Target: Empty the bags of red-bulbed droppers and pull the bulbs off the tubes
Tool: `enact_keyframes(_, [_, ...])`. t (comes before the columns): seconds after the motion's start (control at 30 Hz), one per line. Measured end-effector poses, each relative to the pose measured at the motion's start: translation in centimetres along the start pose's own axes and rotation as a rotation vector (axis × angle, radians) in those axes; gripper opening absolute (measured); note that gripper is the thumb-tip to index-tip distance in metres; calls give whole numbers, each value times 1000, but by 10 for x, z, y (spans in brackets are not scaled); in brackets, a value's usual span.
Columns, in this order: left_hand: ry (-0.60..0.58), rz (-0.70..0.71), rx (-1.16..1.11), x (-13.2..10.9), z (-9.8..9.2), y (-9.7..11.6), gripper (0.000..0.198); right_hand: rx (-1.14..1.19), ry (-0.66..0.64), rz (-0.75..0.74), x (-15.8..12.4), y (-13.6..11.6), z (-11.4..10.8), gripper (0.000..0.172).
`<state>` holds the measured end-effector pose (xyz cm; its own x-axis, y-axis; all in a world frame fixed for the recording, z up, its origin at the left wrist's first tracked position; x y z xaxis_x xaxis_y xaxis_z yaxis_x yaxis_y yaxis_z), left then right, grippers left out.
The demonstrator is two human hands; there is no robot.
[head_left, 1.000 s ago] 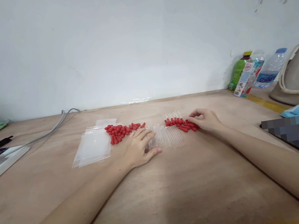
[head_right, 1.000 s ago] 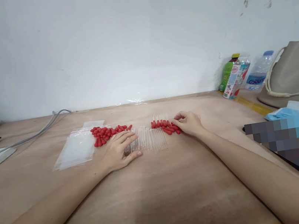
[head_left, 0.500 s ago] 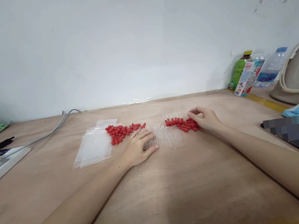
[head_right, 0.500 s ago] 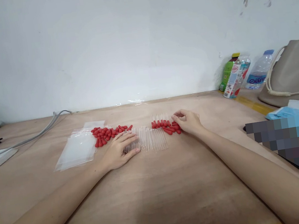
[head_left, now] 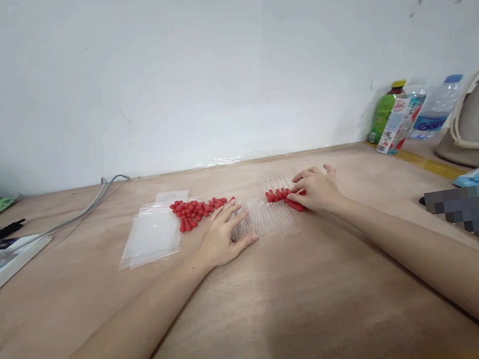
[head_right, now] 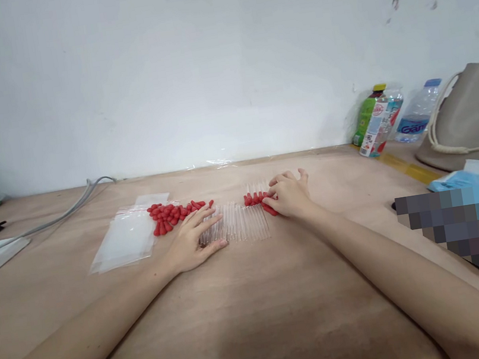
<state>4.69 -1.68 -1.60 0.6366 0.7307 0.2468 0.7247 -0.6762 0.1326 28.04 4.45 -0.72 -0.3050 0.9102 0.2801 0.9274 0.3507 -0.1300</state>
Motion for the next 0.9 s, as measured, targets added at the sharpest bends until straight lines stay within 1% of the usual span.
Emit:
enact_keyframes(0.1, [13,14,-3,0,0,0,51,61,77,67,-1,2,-2,23])
enact_keyframes(0.23, [31,24,-6,0,1,-1,49,204,260,200,-5,8,-11,22])
enact_keyframes(0.3, [48,18,0,0,2,-3,49,271,340,196,-9,7,-16,20])
enact_keyframes(0.37, [96,11,16,0,1,-5,48,306,395,101,-15,0,-18,18])
enact_keyframes(0.43, [177,21,55,0,-1,-5,46,295,421,-50,-25,-13,-18,16])
enact_keyframes(0.5, [260,56,114,-1,-4,-2,44,260,427,-203,-37,-29,-15,16])
enact_keyframes(0.6, [314,128,224,-1,-8,8,40,221,421,-361,-52,-48,-9,15])
enact_keyframes(0.7, [362,168,328,-3,-10,16,34,201,399,-437,-58,-59,-6,15])
enact_keyframes(0.77, [386,205,374,-5,-9,20,25,202,391,-457,-59,-61,-6,13])
enact_keyframes(0.83, [385,250,398,-5,-7,22,15,199,372,-465,-59,-63,-6,13])
enact_keyframes(0.9, [382,275,406,-4,-6,23,12,186,353,-463,-59,-66,-5,13])
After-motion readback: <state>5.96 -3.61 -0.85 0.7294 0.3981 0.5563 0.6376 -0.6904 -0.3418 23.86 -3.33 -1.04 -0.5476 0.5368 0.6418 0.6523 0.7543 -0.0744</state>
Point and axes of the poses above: each hand's wrist, its own x-axis towards the middle knuckle, its own z-axis out of the palm, y = z × x, the point moved 5 cm from there along x, towards the middle knuckle, and after that the axes turned 15 degrees about -y, right-handed, at the moved point
